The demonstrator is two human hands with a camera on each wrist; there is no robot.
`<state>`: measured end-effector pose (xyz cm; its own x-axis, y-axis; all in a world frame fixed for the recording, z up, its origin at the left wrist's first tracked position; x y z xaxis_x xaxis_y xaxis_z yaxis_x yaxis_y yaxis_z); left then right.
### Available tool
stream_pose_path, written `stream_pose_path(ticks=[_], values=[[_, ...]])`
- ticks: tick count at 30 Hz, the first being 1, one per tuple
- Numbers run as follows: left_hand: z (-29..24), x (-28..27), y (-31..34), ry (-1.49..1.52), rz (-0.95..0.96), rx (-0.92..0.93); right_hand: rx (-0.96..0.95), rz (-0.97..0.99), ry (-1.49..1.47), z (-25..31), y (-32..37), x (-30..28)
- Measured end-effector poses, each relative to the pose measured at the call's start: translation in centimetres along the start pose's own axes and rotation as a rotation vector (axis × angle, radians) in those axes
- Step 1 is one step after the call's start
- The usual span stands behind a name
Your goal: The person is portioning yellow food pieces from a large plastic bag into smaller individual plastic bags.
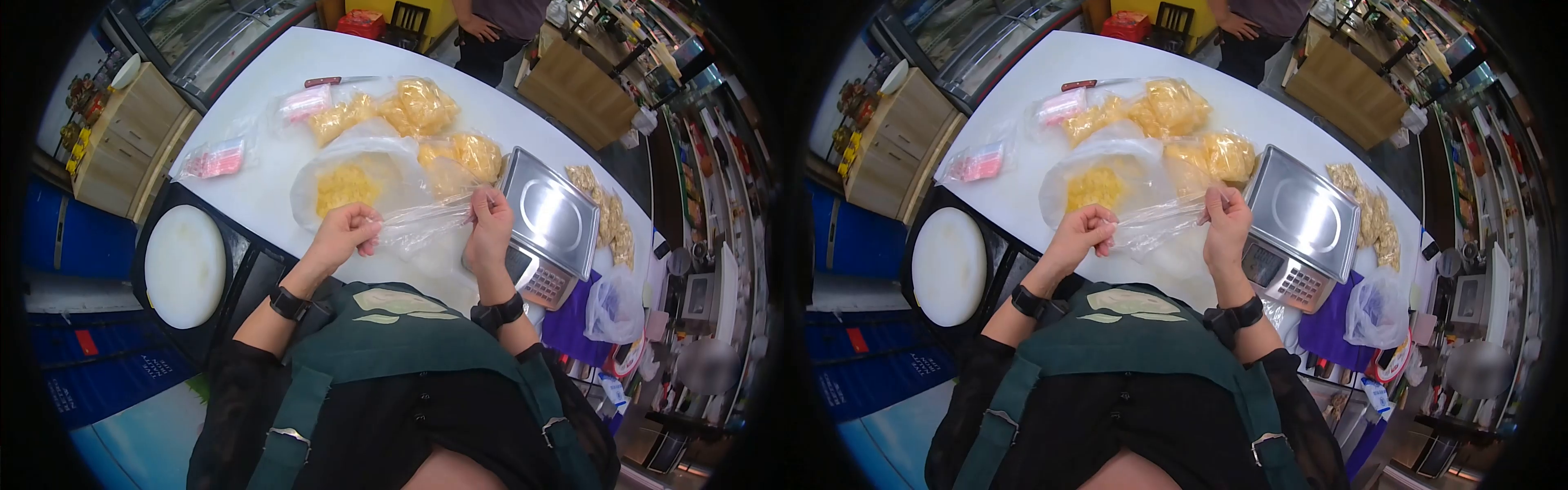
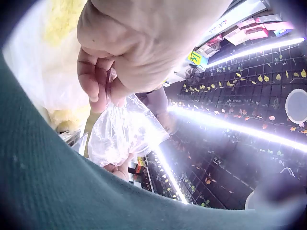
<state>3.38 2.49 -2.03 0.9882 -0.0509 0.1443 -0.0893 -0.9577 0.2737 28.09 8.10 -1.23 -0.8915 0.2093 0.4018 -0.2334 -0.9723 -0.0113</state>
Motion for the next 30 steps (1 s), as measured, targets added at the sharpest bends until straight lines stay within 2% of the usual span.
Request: stream_pose_path(ticks=[5, 7, 8, 10, 14, 16, 17, 19, 22, 23, 25, 26, 28, 30], values=[[0.4, -1.6, -1.4, -0.230, -0.071, -0.047, -0.041, -0.064, 0.101, -0.5, 0.6, -1.4], [0.6, -1.5, -2.2, 0.178, -0.027, 0.038, -0.006, -0.207, 0.048, -0.9, 0.4, -2.0], [1.2, -1.2, -2.3, 0.176, -0.020, 0.036, -0.008, -0.214, 0.048, -1.0, 0.3, -2.0], [-0.5, 2.5, -0.8, 0.550, 0.014, -0.248, 0.014, -0.257, -0.009, -1.2, 0.2, -2.1], [1.1, 4.7, -1.8, 0.555, 0.074, -0.319, 0.034, -0.280, 0.036, -1.3, 0.6, -1.4], [2.5, 4.2, -3.5, 0.399, 0.152, -0.176, 0.046, -0.249, 0.039, -2.0, 0.6, -1.7], [3.0, 3.9, -3.8, 0.399, 0.155, -0.177, 0.045, -0.251, 0.040, -2.3, 0.5, -2.1], [3.3, 3.8, -3.9, 0.144, 0.203, -0.113, 0.024, -0.283, 0.002, -2.5, 0.2, -3.0], [3.2, 3.5, -4.1, 0.029, 0.165, -0.178, 0.034, -0.317, -0.001, -2.5, 0.0, -3.8], [3.0, 3.8, -4.0, 0.027, 0.170, -0.182, 0.034, -0.324, -0.001, -2.4, 0.1, -3.9], [0.5, 4.7, -2.8, 0.336, -0.027, -0.371, 0.049, -0.302, 0.046, -1.9, 0.2, -3.3], [1.1, 4.5, -3.2, 0.337, -0.025, -0.374, 0.050, -0.305, 0.049, -2.1, 0.3, -3.2], [1.9, 4.5, -3.9, 0.365, 0.159, -0.285, 0.041, -0.253, 0.006, -2.4, 0.3, -2.8], [2.4, 4.3, -4.2, 0.318, 0.183, -0.251, 0.057, -0.255, -0.005, -2.6, 0.3, -2.8]])
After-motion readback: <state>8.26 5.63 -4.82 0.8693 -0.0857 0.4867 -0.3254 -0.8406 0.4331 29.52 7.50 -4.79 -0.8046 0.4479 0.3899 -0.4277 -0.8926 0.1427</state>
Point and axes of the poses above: each hand's wrist, its own y-axis away from the middle knuckle, its own x-axis out of the palm, z = x × y, the point moved 4 cm from there along -y, towards the middle knuckle, and after that the axes turned 8 degrees about -z, right-handed, at the moved point
